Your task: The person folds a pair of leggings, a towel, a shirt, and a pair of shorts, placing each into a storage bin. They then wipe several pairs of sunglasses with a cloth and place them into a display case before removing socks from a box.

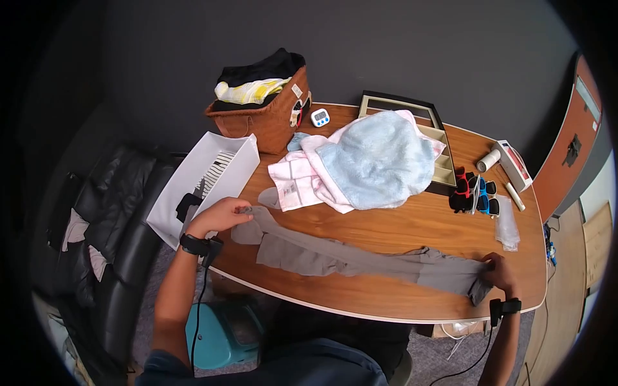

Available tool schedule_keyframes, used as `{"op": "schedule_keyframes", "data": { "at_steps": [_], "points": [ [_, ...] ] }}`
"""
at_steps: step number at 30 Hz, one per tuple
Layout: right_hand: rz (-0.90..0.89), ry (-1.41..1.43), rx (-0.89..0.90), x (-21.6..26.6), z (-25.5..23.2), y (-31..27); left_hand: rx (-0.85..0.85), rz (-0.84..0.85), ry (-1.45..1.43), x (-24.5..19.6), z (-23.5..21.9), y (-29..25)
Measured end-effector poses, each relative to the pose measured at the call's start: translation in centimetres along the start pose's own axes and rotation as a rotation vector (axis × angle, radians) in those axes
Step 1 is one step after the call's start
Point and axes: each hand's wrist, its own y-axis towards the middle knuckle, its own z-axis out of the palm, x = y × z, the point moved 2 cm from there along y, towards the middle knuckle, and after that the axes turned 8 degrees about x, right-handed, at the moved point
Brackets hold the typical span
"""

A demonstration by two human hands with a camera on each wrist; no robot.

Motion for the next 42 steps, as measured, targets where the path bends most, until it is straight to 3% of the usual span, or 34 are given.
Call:
{"op": "schedule_keyframes", "data": {
  "at_steps": [4, 7, 9, 11, 15, 16, 17, 18, 20, 25, 28, 32, 39, 42],
  "points": [
    [0.022, 0.047, 0.005, -0.8, -0.4, -0.6, -0.114, -0.044, -0.061, 2.0, 0.2, 0.1],
    [0.037, 0.058, -0.009, -1.5, -0.7, -1.1, -0.084, -0.061, -0.316, 1.9, 1.1, 0.1],
    [0.056, 0.055, -0.019, -1.7, -0.8, -1.2, -0.112, -0.051, -0.647, 0.8, 1.7, 0.0],
    [0.108, 0.104, 0.025, -2.1, -1.0, -1.6, -0.142, -0.002, -0.658, 1.8, 1.8, 0.8],
    [0.016, 0.170, -0.023, -4.0, -0.7, -1.6, -0.285, 0.060, -0.703, 1.2, 0.7, 1.8],
    [-0.014, 0.197, -0.156, -5.0, -0.1, -1.5, -0.281, 0.060, -0.705, 1.2, 0.3, 1.7],
    [-0.140, -0.036, -0.318, -3.8, -0.1, -2.3, -0.270, 0.065, -0.711, 1.1, 0.2, 1.7],
    [-0.115, -0.132, -0.353, -0.1, -0.8, -3.7, -0.266, 0.097, -0.738, -0.1, 0.3, 1.6],
    [-0.102, -0.068, -0.367, 4.0, -1.0, -5.6, -0.264, 0.113, -0.752, -0.5, 0.7, 1.5],
    [-0.126, -0.101, -0.019, 5.4, 1.0, -8.3, -0.310, 0.059, -0.770, -0.3, 0.9, 1.7],
    [-0.232, -0.188, -0.044, 4.1, 2.0, -8.9, -0.285, 0.038, -0.855, -0.7, 0.9, 1.9],
    [-0.243, -0.236, -0.084, 3.0, 2.5, -9.0, -0.311, 0.049, -0.858, 0.9, 0.7, 2.3],
    [-0.194, 0.041, -0.127, 3.7, -0.5, -8.8, -0.272, 0.058, -0.917, 0.3, -0.1, 1.5],
    [-0.118, 0.392, -0.090, 2.2, -2.7, -7.6, -0.269, 0.052, -0.946, -0.9, -0.9, 1.2]
  ]
}}
